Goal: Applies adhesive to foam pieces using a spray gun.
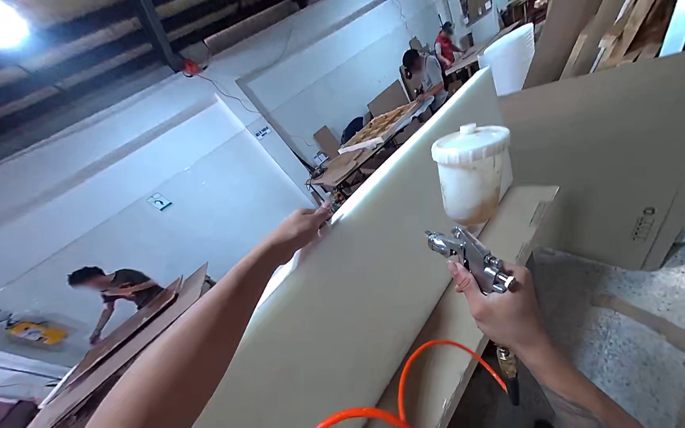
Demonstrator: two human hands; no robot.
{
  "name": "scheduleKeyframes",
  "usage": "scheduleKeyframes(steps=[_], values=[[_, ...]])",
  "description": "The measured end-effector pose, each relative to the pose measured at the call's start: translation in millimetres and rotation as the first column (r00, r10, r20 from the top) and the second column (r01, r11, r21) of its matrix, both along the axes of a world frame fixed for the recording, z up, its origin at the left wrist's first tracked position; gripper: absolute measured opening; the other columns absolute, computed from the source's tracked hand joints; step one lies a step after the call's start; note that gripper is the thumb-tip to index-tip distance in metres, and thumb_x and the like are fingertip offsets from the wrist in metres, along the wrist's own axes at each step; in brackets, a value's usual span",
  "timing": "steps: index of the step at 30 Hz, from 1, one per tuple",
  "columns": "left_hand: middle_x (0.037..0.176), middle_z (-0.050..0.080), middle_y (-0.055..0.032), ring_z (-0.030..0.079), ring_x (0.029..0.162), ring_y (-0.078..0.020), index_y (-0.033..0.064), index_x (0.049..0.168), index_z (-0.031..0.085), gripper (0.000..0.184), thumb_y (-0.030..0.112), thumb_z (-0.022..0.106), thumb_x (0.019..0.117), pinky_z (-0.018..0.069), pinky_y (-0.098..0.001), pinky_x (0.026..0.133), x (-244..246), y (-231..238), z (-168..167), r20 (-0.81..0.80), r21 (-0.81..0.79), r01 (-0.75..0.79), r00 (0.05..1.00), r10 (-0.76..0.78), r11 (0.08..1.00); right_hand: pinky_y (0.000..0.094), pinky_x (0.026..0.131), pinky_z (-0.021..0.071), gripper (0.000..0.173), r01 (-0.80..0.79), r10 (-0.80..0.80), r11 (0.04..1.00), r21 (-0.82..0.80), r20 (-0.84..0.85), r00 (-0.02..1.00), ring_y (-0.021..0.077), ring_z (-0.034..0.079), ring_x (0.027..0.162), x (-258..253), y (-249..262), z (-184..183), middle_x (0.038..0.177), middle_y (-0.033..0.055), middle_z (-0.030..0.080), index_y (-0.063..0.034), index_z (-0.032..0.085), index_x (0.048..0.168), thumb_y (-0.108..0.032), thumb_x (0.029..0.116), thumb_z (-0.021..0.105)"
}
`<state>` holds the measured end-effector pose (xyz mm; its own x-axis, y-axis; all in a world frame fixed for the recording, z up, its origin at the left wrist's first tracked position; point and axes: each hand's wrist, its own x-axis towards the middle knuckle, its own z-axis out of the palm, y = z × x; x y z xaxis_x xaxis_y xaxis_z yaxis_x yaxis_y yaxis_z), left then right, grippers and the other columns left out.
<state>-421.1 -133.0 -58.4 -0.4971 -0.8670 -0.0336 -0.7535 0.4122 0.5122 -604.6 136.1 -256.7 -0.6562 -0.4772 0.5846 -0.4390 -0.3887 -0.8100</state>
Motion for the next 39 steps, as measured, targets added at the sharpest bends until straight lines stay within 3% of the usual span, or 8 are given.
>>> scheduleKeyframes(steps=[9,11,17,22,27,31,35,39], values=[[0.104,0.072,-0.0137,0.069,0.097,-0.0274,0.0113,0.118,0.072,0.065,0.063,0.035,0.1045,0.0549,-0.0553,0.084,-212,-69,7,0.072,-0.035,-0.013,0.997,0.016,0.999,0.0312,0.038,0.0532,0.025,-0.023,0.018,0.993,0.113,0.040,0.999,0.0088,0.061,0.047,-257,-104,14,0.069,-0.0055,0.068,-0.0186,0.074,0.101,-0.043,0.0988,0.068],[0.111,0.072,-0.0115,0.068,0.101,-0.0266,0.0178,0.129,0.069,0.062,0.063,0.035,0.1045,0.0538,-0.0548,0.086,-248,-72,9,0.082,-0.030,-0.041,0.996,0.043,0.999,0.0318,0.038,0.0532,0.025,-0.039,0.034,0.992,0.121,0.042,0.999,0.0093,0.061,0.048,-314,-125,13,0.069,-0.0054,0.069,-0.0191,0.074,0.101,-0.043,0.0987,0.068],[0.111,0.074,-0.0054,0.069,0.102,-0.0240,0.0297,0.131,0.070,0.066,0.071,0.029,0.1011,0.0537,-0.0582,0.086,-315,-63,7,0.207,-0.139,-0.220,0.947,0.245,0.966,0.0343,0.035,0.0492,0.030,-0.134,0.123,0.975,0.177,0.071,0.990,0.0131,0.058,0.042,-492,-190,10,0.068,-0.0009,0.070,-0.0182,0.074,0.098,-0.047,0.0988,0.067],[0.116,0.073,-0.0100,0.067,0.106,-0.0309,0.0173,0.120,0.074,0.068,0.068,0.033,0.1025,0.0501,-0.0639,0.086,-344,-47,5,0.114,-0.117,-0.480,0.863,0.491,0.870,0.0355,0.031,0.0454,0.032,-0.327,0.317,0.924,0.200,0.080,0.945,0.0162,0.053,0.038,-615,-234,16,0.067,0.0013,0.068,-0.0181,0.072,0.097,-0.049,0.0995,0.065],[0.123,0.071,-0.0085,0.065,0.114,-0.0302,0.0215,0.127,0.072,0.059,0.064,0.039,0.1035,0.0481,-0.0644,0.093,-372,-44,-2,0.085,-0.131,-0.627,0.765,0.639,0.768,0.0382,0.032,0.0492,0.036,-0.426,0.414,0.854,0.298,0.107,0.904,0.0177,0.055,0.037,-677,-277,15,0.067,0.0019,0.070,-0.0183,0.074,0.093,-0.053,0.0983,0.065],[0.108,0.073,-0.0129,0.067,0.105,-0.0326,0.0199,0.119,0.075,0.061,0.065,0.038,0.1025,0.0485,-0.0659,0.088,-387,-41,-2,0.159,-0.192,-0.677,0.693,0.704,0.710,0.0357,0.036,0.0498,0.030,-0.460,0.472,0.859,0.226,-0.001,0.882,0.0124,0.057,0.043,-682,-290,25,0.067,-0.0011,0.068,-0.0180,0.074,0.098,-0.046,0.1007,0.064],[0.119,0.072,-0.0084,0.065,0.114,-0.0283,0.0216,0.124,0.073,0.056,0.061,0.038,0.1052,0.0478,-0.0632,0.095,-394,-39,-3,0.092,-0.172,-0.697,0.692,0.716,0.696,0.0352,0.034,0.0524,0.028,-0.715,0.699,0.684,0.147,0.149,0.699,0.0148,0.057,0.040,-668,-283,30,0.067,-0.0007,0.068,-0.0183,0.073,0.090,-0.045,0.0988,0.067],[0.129,0.069,-0.0062,0.062,0.123,-0.0259,0.0232,0.133,0.068,0.055,0.060,0.038,0.1056,0.0461,-0.0619,0.102,-398,-37,-7,0.038,-0.193,-0.685,0.710,0.703,0.703,0.0346,0.034,0.0497,0.027,-0.619,0.617,0.775,0.128,0.066,0.785,0.0132,0.056,0.040,-700,-298,36,0.067,-0.0011,0.068,-0.0185,0.074,0.095,-0.044,0.0996,0.066]])
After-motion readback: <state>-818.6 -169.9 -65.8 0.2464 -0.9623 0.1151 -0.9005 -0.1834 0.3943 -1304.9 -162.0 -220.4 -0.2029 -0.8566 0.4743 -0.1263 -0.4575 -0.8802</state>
